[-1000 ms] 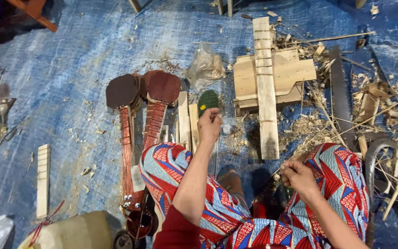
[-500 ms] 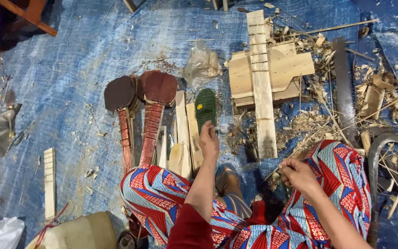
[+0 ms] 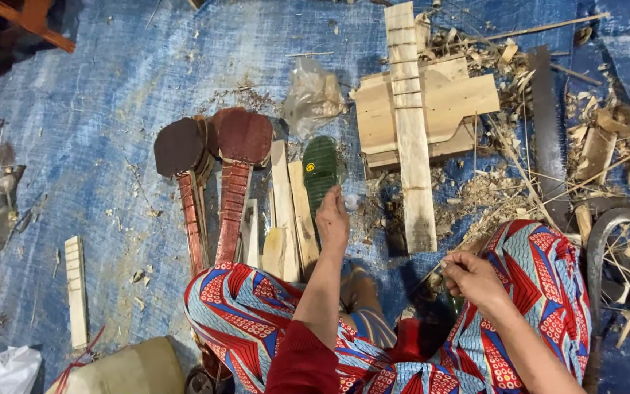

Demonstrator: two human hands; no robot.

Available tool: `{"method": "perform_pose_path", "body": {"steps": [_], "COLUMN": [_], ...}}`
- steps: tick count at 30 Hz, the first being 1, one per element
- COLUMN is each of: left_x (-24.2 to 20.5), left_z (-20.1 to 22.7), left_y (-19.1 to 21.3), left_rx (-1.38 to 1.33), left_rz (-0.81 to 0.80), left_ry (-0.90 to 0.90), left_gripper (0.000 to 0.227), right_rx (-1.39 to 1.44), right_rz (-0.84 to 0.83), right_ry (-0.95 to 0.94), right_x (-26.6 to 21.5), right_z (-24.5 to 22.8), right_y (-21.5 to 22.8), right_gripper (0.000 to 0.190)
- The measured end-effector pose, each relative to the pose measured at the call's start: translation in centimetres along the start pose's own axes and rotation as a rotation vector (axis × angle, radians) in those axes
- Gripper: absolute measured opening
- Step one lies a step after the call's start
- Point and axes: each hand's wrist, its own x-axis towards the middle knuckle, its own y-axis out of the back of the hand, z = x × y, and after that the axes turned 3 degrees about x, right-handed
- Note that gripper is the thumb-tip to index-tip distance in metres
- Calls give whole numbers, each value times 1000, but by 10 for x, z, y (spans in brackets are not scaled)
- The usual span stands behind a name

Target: Applying glue and tying frets onto a wooden instrument neck

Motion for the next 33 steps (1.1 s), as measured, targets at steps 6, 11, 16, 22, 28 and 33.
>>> {"method": "perform_pose_path", "body": {"steps": [6,11,16,22,28,33], "left_x": [1,-1,0,-2,-5,-3], "left_z": [6,3,-8,-5,-6,-17], "left_y": [5,8,5,1,-2,-3], "left_rx": [323,245,346,333,380,384], "left_rz": [-34,-14,8,-7,-78,-69], "left_ry": [-178,-184,-248,-290,-239,-196], "left_gripper": [26,29,26,21,22,23], "right_rx": [-7,11,10,5,-5,-2], "right_rz": [-10,-1,-11,-16,-11,-10], "right_ry": [15,2,9,-5,-24,-22], "right_x": [-7,2,3,3,-1,-8], "right_z": [-8,5,3,1,-5,-14], "right_y": [0,1,0,1,-2,-3], "right_gripper": [18,18,17,16,18,17]}}
